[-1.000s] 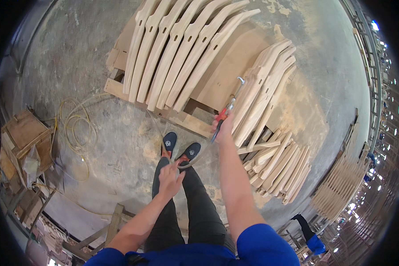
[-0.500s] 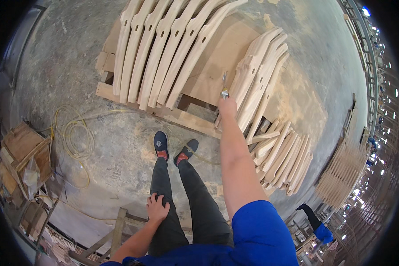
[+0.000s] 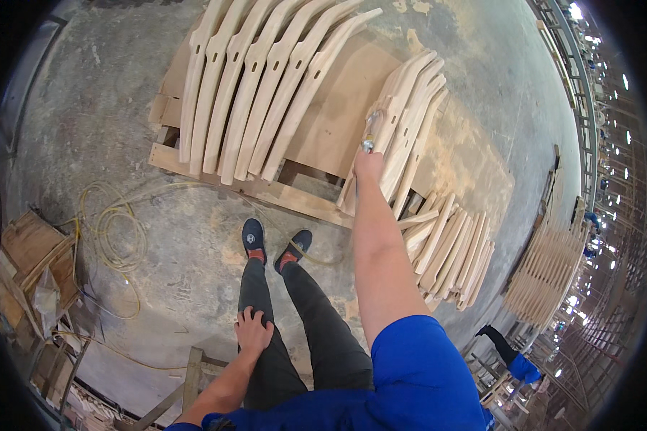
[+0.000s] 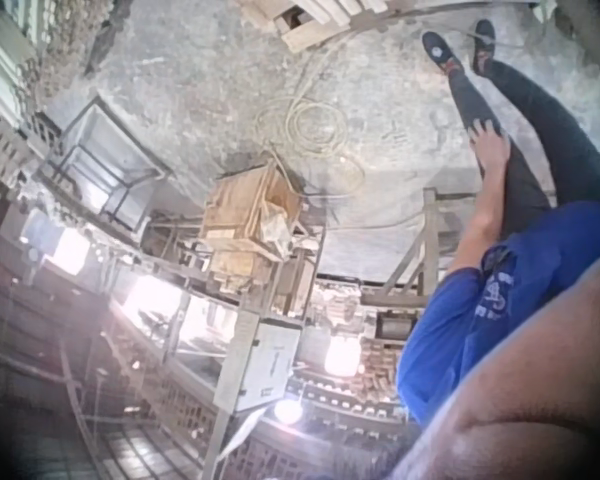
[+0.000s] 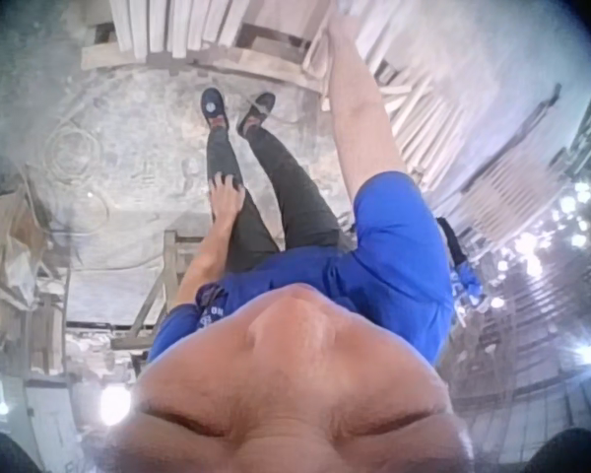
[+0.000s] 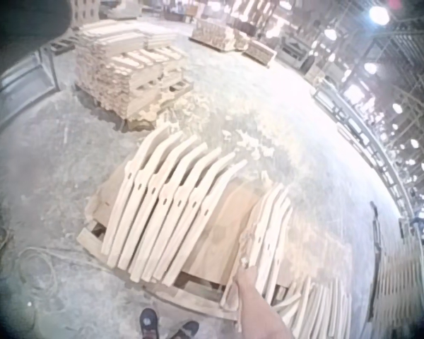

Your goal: The person applies glue to wooden dowels and inserts them into pre-drilled holes in wooden chair legs. They then pick up and stack the finished legs on a pallet.

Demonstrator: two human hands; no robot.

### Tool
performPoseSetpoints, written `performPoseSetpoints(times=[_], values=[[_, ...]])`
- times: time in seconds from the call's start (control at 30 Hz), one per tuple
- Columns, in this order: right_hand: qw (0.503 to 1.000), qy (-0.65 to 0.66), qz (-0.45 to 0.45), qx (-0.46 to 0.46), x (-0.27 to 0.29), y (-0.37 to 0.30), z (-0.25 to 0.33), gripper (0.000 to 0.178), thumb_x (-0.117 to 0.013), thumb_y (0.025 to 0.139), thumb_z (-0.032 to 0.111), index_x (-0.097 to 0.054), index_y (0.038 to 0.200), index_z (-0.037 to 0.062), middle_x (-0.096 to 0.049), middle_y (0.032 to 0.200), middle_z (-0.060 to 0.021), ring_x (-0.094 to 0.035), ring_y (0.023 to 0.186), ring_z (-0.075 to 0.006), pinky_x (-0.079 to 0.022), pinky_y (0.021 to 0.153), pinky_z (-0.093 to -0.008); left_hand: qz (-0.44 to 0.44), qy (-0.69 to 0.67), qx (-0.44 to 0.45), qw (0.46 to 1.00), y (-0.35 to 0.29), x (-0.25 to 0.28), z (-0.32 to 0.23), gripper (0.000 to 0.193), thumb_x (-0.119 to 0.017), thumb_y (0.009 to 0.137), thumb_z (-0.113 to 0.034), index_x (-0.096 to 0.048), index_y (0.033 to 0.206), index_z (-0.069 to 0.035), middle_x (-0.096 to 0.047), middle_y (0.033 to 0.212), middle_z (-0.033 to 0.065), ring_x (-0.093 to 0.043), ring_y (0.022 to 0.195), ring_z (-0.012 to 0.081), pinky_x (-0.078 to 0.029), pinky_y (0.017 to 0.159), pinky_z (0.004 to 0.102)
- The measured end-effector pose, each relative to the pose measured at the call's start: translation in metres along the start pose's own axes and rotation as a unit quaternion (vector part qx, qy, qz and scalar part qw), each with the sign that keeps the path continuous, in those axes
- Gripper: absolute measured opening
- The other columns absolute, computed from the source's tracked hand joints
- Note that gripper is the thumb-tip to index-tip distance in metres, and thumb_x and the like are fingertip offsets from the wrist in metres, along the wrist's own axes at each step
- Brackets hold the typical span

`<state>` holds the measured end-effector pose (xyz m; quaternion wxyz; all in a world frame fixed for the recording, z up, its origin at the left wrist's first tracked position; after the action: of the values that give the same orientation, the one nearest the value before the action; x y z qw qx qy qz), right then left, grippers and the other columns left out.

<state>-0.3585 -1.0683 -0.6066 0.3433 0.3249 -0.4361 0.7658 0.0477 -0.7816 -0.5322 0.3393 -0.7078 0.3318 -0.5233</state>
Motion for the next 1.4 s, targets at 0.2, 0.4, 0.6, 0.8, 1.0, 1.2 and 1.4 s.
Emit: performPoseSetpoints(times=[0.2,0.4,0.6,0.8,1.0,1.2,1.4], values=[[1.0,-0.005,0.022,0.007,-0.016,-0.007,0.003,0.026,-0.052,0.078,0.017,-0.058,0.07,-0.0074,-0.059,0.054,-0.0182,-0.063,0.05,-0.0265,-0.051,0.051,-0.0356,-0.035,0.008,-0.008,0.999,0.007,0.016,0.003,0.036,-0.058,0.077,-0.032,-0.062,0.108,-0.013,-0.044,0.127,0.0096,-0.036,0.122,0.0325,-0.034,0.097,0.0471],[0.997,0.024,0.07,-0.004,-0.035,0.027,-0.023,0.029,-0.055,0.083,0.019,-0.059,0.071,-0.0068,-0.057,0.054,-0.0119,-0.057,0.042,-0.0224,-0.044,0.038,-0.0334,-0.034,0.031,-0.051,0.998,0.01,0.017,-0.006,0.034,-0.058,0.076,-0.032,-0.064,0.104,-0.013,-0.046,0.125,0.0091,-0.037,0.121,0.0318,-0.034,0.096,0.0466],[0.979,0.176,0.067,-0.072,-0.031,0.048,-0.02,0.03,-0.056,0.082,0.019,-0.055,0.061,-0.0011,-0.052,0.049,-0.0105,-0.052,0.04,-0.0202,-0.041,0.037,-0.0324,-0.02,0.054,-0.058,0.997,0.012,0.012,-0.003,0.032,-0.058,0.076,-0.032,-0.065,0.102,-0.014,-0.047,0.124,0.0079,-0.038,0.12,0.0297,-0.035,0.095,0.047],[0.981,0.146,0.109,-0.067,-0.03,0.049,-0.007,0.03,-0.055,0.083,0.019,-0.053,0.061,-0.001,-0.051,0.05,-0.011,-0.05,0.039,-0.0193,-0.038,0.037,-0.0331,-0.019,0.06,-0.053,0.997,0.01,0.005,0.0,0.029,-0.058,0.076,-0.032,-0.066,0.098,-0.015,-0.047,0.124,0.006,-0.038,0.119,0.0284,-0.034,0.095,0.0466],[0.97,0.213,0.069,-0.092,-0.025,0.052,-0.009,0.031,-0.054,0.085,0.02,-0.051,0.061,0.0008,-0.05,0.05,-0.01,-0.049,0.039,-0.0194,-0.038,0.036,-0.0331,-0.007,0.072,-0.048,0.996,0.011,0.001,0.0,0.029,-0.058,0.076,-0.032,-0.065,0.098,-0.015,-0.048,0.122,0.006,-0.038,0.12,0.0282,-0.034,0.095,0.0465],[0.969,0.206,0.093,-0.096,-0.024,0.046,-0.028,0.03,-0.053,0.086,0.02,-0.05,0.062,0.0021,-0.05,0.05,-0.0102,-0.048,0.039,-0.0197,-0.036,0.036,-0.0323,-0.012,0.069,-0.055,0.996,0.011,0.006,-0.004,0.028,-0.059,0.078,-0.032,-0.065,0.099,-0.015,-0.048,0.122,0.0056,-0.037,0.12,0.0281,-0.034,0.095,0.0469],[0.963,0.238,0.099,-0.076,-0.012,0.05,-0.022,0.029,-0.051,0.086,0.019,-0.049,0.063,0.001,-0.049,0.05,-0.0105,-0.047,0.039,-0.0201,-0.035,0.035,-0.0332,0.001,0.07,-0.069,0.995,0.014,0.009,-0.008,0.031,-0.058,0.078,-0.033,-0.065,0.101,-0.014,-0.048,0.124,0.0059,-0.037,0.12,0.0292,-0.034,0.094,0.0477]])
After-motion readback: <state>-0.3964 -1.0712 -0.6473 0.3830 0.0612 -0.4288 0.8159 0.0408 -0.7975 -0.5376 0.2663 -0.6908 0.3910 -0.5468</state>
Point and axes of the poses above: each hand's wrist, its own y-axis towards the middle knuckle, its own x-axis out of the back of the hand, z = x × y, the point moved 3 cm from there along y, towards the middle knuckle
